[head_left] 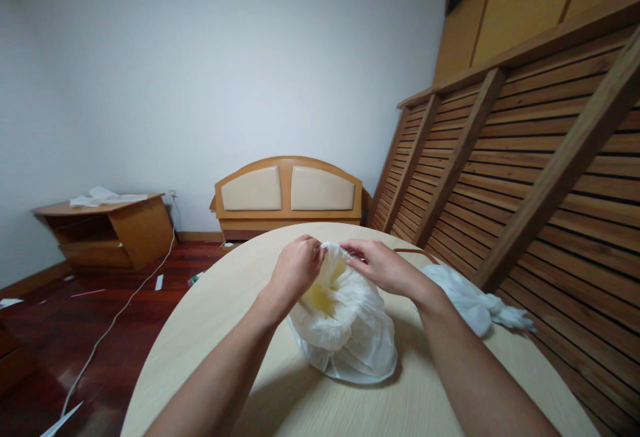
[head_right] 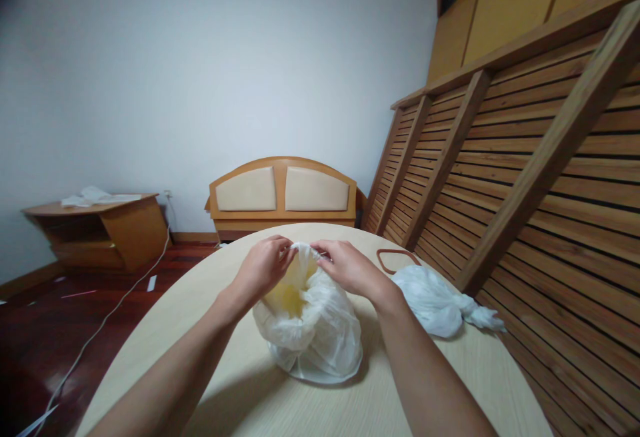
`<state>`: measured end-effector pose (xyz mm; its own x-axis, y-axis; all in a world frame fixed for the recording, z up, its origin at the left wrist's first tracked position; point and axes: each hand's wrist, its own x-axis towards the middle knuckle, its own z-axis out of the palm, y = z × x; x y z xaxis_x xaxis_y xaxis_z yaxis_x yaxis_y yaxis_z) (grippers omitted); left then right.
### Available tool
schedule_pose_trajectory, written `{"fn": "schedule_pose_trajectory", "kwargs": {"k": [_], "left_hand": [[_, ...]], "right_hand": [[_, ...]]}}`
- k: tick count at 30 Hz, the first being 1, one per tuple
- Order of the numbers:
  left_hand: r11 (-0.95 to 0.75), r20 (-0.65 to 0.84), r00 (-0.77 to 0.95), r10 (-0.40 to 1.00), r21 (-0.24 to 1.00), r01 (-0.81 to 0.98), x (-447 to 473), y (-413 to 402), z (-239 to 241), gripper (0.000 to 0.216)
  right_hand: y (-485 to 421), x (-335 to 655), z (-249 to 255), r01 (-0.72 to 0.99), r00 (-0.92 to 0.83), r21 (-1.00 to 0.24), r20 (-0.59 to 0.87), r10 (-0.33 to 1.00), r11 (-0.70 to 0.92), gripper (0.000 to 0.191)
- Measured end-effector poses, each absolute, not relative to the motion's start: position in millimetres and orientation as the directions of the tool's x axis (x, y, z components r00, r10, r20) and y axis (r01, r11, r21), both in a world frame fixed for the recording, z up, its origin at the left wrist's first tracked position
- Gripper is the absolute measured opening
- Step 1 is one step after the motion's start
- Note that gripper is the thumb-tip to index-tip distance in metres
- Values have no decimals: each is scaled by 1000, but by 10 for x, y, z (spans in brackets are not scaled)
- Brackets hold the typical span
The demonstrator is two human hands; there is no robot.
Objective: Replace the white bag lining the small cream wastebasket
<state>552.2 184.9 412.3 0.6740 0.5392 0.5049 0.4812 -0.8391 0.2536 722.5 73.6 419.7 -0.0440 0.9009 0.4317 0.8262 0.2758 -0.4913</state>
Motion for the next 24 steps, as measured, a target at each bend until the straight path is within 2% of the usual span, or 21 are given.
{"fn": "schedule_pose_trajectory", "kwargs": {"k": [2, 5, 7, 11, 14, 18, 21, 24], "left_hand": [[-860, 527, 687, 501, 219, 460, 5499, 1806, 4140, 31], [-897, 607, 681, 410, 130, 423, 5479, 1725, 4171, 60], [-906, 606, 691, 393, 125, 405, 5481, 1680, 4195, 52], [-887, 548, 701, 457, 218, 407, 5487, 1665, 4223, 26], [-862, 537, 679, 501, 232, 451, 5481, 1729, 4213, 15], [-844, 569, 630, 528, 269, 464, 5486, 1846, 4170, 14], [-846, 575, 626, 527, 289, 447, 5502, 1886, 4149, 14], [-849, 557, 645, 523, 275, 451, 5515, 1865, 4142, 16]], "right_hand": [[755, 7200, 4196, 870, -30, -427, 452, 892, 246, 36], [780, 7167, 4187, 899, -16, -377, 481, 877, 223, 35], [790, 7150, 4179, 884, -7, -401, 504, 864, 240, 33], [806, 7140, 4166, 824, 8, -482, 538, 843, 299, 22], [806, 7161, 4164, 854, 56, -455, 564, 824, 253, 20], [767, 7203, 4185, 923, 58, -355, 512, 857, 150, 26], [747, 7217, 4205, 935, 78, -338, 495, 866, 109, 20], [759, 7212, 4216, 936, 96, -337, 526, 845, 104, 22]]}}
